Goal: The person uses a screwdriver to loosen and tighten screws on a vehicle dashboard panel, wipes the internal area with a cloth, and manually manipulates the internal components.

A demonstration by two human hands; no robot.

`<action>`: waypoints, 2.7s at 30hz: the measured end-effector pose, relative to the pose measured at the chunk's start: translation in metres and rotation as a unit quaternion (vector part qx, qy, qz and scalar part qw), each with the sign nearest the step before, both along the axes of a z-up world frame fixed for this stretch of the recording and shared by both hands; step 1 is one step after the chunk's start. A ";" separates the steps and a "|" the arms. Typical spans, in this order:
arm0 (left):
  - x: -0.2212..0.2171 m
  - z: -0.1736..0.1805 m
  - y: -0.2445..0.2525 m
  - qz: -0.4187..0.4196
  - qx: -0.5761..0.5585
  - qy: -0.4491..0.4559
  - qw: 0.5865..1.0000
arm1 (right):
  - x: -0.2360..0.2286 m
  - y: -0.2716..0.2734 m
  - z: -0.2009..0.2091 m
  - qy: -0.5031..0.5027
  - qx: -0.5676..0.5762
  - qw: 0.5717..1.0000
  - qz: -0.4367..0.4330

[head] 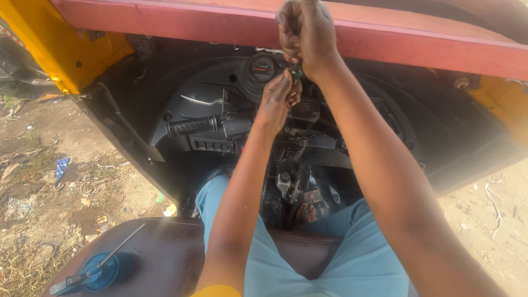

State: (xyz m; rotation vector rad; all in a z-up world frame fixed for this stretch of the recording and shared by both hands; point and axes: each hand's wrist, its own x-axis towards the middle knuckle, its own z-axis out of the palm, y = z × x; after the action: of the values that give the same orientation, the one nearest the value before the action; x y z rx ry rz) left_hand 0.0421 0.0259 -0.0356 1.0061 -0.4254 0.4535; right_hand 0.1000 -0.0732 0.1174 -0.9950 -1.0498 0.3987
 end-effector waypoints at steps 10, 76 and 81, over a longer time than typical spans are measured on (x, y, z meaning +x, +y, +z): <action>-0.021 0.040 -0.021 0.166 -0.030 0.134 0.976 | -0.068 0.021 -0.019 -0.022 0.118 0.983 -0.141; -0.012 0.027 -0.021 0.069 -0.105 0.025 0.992 | -0.103 0.028 -0.002 -0.153 0.077 0.926 -0.335; 0.002 0.044 -0.018 0.053 0.018 0.057 0.997 | -0.052 -0.015 0.041 -0.192 -0.122 0.973 0.044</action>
State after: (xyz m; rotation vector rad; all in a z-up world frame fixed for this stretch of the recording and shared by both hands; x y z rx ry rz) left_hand 0.0446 0.0079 0.0082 1.0875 -0.2800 0.4818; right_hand 0.0481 -0.0885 0.1584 -1.2820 -1.4207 0.4250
